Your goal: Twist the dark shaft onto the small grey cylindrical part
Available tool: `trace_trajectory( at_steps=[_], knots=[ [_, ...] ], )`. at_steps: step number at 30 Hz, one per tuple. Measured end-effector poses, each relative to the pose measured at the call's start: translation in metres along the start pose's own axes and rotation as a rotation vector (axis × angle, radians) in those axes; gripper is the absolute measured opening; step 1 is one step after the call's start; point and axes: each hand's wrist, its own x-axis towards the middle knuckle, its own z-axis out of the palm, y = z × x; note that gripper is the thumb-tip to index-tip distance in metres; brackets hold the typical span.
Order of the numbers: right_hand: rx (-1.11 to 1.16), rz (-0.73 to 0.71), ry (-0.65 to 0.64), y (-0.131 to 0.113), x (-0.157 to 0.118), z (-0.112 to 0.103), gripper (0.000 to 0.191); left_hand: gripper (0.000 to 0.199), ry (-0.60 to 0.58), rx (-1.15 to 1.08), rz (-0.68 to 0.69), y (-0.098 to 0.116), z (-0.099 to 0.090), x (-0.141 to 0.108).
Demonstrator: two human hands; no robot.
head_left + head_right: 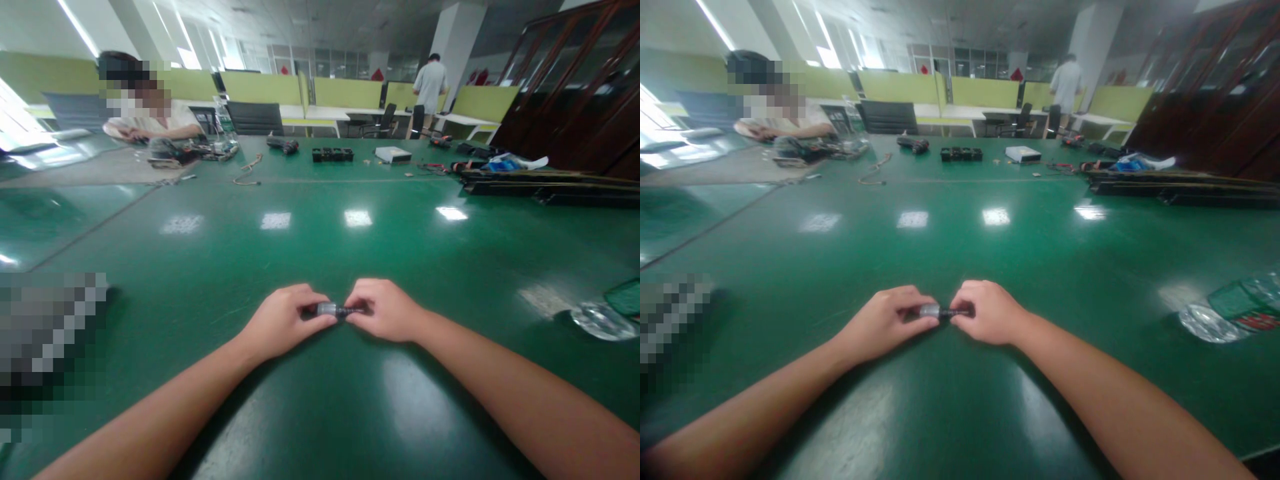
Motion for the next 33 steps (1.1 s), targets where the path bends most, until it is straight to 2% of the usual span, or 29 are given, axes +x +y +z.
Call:
trace_trajectory(
  at_steps=[33],
  knots=[
    [-0.034,0.014,-0.008,0.0003,-0.0014,-0.0058,0.005,0.027,0.005,-0.02,0.013,0.0002,-0.0012,-0.0003]
  ],
)
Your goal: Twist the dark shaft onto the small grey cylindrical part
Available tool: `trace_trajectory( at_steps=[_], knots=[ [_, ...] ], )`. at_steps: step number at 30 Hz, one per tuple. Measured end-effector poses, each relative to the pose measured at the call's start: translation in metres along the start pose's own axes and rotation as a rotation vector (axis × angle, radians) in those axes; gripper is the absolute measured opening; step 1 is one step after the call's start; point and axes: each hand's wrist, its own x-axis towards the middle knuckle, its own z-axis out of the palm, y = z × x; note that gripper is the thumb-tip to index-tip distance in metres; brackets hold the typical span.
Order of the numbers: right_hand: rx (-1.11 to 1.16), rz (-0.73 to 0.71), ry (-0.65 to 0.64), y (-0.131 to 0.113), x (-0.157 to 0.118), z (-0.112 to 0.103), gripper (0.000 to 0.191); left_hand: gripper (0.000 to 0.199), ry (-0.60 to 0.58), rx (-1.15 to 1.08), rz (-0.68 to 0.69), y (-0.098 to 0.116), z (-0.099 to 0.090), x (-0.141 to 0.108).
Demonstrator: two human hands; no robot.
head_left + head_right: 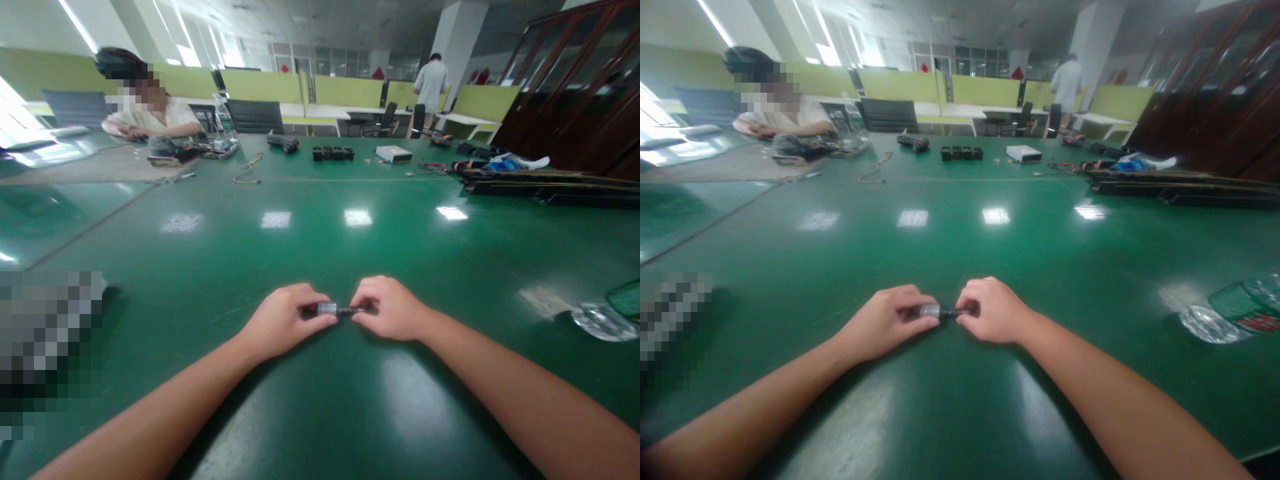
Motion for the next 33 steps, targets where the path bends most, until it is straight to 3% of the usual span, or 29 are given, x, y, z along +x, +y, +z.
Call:
trace_trajectory(
  at_steps=[33],
  knots=[
    [-0.016,0.023,-0.032,0.006,-0.004,-0.01,0.009,0.031,0.01,-0.007,-0.007,0.0,0.0,0.0]
  ],
)
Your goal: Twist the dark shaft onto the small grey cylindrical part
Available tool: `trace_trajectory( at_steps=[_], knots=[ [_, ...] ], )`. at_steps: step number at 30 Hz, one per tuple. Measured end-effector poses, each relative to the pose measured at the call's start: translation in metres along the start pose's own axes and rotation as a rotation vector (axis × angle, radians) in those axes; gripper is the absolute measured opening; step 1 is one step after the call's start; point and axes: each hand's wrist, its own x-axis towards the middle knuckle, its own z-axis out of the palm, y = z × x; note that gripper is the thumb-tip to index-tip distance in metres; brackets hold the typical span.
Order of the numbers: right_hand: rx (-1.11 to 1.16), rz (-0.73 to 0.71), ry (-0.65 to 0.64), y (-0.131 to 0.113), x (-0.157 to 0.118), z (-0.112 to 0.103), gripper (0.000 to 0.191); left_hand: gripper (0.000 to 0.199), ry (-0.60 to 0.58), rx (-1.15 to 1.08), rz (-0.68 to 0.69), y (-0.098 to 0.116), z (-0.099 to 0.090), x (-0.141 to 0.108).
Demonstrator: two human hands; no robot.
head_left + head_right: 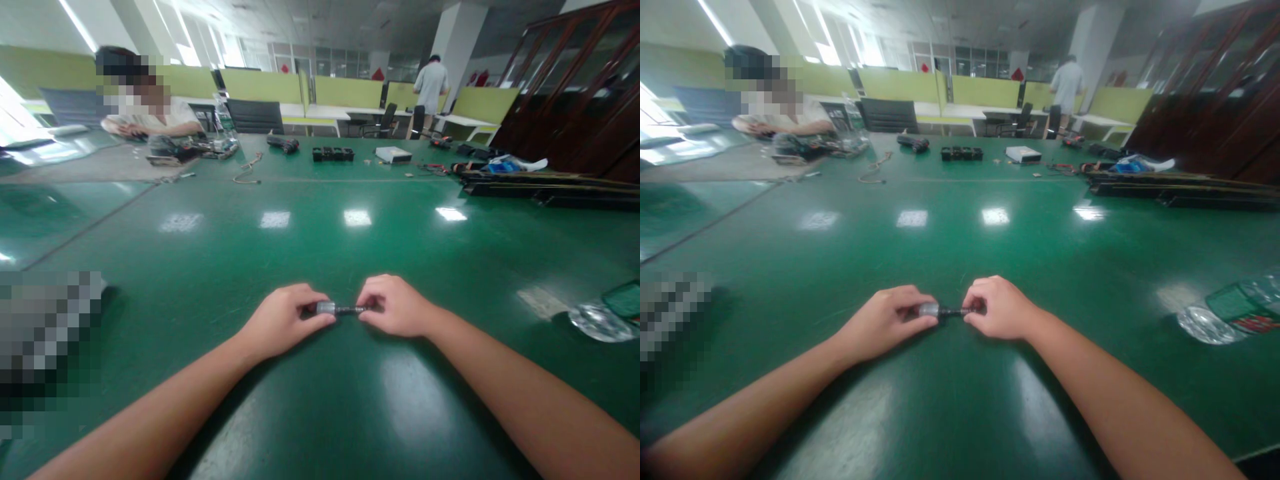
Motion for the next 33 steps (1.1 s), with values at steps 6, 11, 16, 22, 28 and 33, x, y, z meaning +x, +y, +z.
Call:
trace_trajectory(
  at_steps=[6,11,16,22,28,33],
  knots=[
    [0.0,0.03,-0.023,0.002,-0.003,-0.008,0.009,0.031,-0.003,0.005,-0.007,0.001,-0.001,0.001],
    [-0.007,0.071,-0.008,0.006,-0.004,-0.014,0.008,0.031,-0.014,0.012,-0.013,0.002,-0.003,0.0],
    [-0.005,0.091,0.011,0.009,-0.005,-0.016,0.008,0.031,-0.016,0.016,0.0,0.002,-0.003,-0.001],
    [0.001,0.087,-0.013,0.005,-0.005,-0.014,0.008,0.031,-0.023,0.011,-0.007,0.003,-0.004,-0.001],
    [-0.024,0.072,-0.049,0.002,-0.004,-0.014,0.005,0.03,-0.033,0.007,-0.027,0.002,-0.003,-0.001],
    [-0.048,0.061,-0.044,0.001,-0.004,-0.013,0.005,0.028,-0.036,0.004,-0.034,0.002,-0.003,-0.001]
  ],
)
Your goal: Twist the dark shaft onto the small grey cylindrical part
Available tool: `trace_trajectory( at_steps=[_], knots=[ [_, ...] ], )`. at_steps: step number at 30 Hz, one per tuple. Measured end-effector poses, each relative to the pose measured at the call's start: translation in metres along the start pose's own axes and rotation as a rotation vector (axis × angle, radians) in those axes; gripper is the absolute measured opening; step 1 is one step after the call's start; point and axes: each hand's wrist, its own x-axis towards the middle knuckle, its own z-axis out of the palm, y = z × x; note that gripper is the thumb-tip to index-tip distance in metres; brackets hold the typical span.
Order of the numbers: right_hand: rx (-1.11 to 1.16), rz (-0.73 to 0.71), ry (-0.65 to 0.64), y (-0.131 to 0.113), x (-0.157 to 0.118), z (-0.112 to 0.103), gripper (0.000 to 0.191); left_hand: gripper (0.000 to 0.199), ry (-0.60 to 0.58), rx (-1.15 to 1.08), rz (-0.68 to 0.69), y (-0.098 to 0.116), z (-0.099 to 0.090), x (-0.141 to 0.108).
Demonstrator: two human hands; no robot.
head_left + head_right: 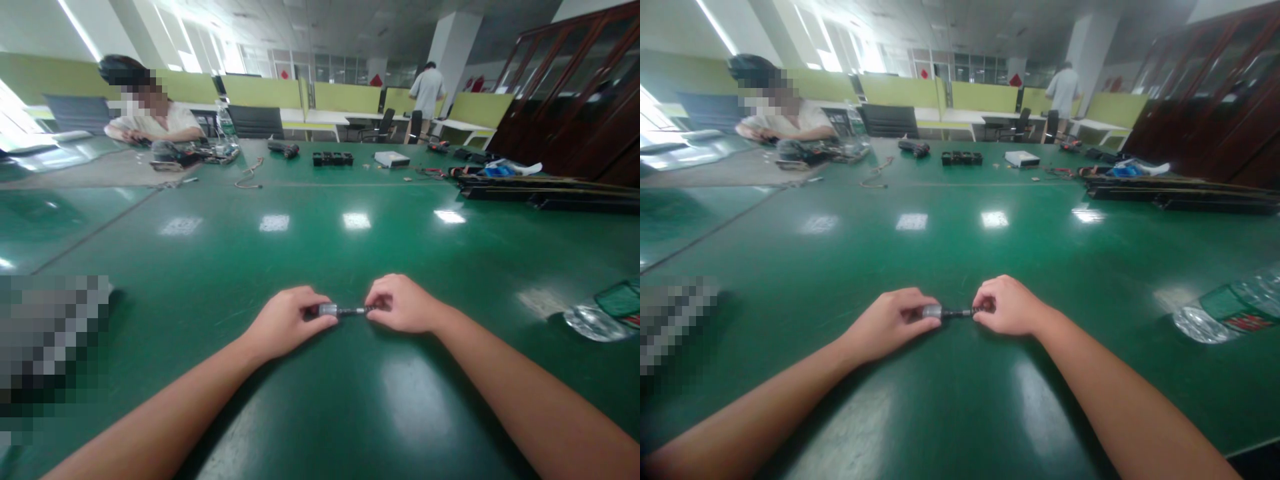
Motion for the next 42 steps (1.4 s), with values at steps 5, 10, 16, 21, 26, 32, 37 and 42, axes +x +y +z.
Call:
trace_trajectory(
  at_steps=[5,10,16,21,26,32,37,42],
  knots=[
    [-0.006,-0.035,0.009,0.0,0.001,0.003,0.006,0.028,0.004,0.004,0.006,0.0,0.0,0.0],
    [-0.004,-0.071,0.02,0.001,0.001,0.003,0.006,0.028,0.013,0.005,0.01,-0.002,0.002,0.001],
    [0.002,-0.071,0.008,-0.001,0.001,0.006,0.005,0.028,0.016,0.003,0.024,-0.003,0.003,0.002],
    [-0.002,-0.092,0.034,-0.004,0.005,0.017,0.007,0.027,0.015,0.014,0.035,-0.001,0.002,0.002],
    [-0.002,-0.108,0.057,-0.007,0.009,0.025,0.007,0.026,0.027,0.013,0.03,-0.001,0.002,0.003],
    [0.091,-0.128,0.077,-0.01,0.009,0.03,0.041,0.025,0.02,0.015,0.045,-0.001,0.003,0.004],
    [0.178,-0.095,0.075,-0.006,0.007,0.029,0.054,0.028,0.029,0.012,0.051,-0.001,0.003,0.004],
    [0.155,-0.113,0.081,-0.006,0.008,0.027,0.046,0.028,0.02,0.007,0.047,-0.002,0.003,0.004]
  ],
)
